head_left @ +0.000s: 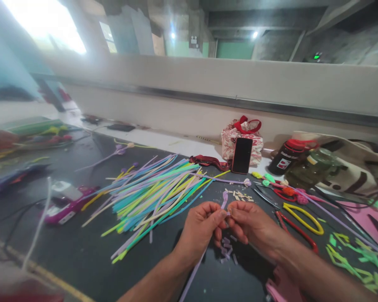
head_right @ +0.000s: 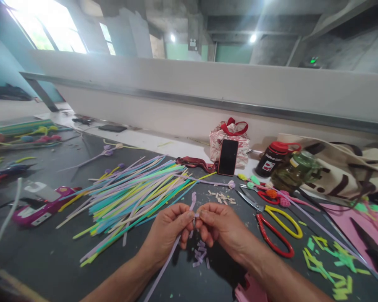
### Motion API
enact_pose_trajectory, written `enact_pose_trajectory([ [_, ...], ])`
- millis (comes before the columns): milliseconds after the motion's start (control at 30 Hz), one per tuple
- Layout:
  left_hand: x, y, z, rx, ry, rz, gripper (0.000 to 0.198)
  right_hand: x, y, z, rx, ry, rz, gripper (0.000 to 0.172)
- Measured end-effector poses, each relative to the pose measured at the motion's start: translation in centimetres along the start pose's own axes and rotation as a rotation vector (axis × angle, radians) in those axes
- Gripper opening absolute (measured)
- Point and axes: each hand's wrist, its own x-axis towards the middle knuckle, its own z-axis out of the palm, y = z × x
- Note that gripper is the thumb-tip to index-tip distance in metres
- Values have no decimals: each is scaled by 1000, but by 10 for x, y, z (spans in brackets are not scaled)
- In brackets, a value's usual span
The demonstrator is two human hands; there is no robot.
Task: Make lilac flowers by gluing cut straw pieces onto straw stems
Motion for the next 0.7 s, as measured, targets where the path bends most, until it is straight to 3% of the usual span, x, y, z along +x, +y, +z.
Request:
enact_pose_trajectory([
  [367, 1, -2, 2, 123, 76, -14, 23, -5, -8, 1, -231, 164, -19, 22],
  [533, 1, -2, 0, 185, 59, -28, 24, -7, -13, -4, -384, 123, -61, 20],
  [700, 2, 1, -3, 291, 49, -48, 25, -16, -40, -16, -719, 65, -259, 11],
])
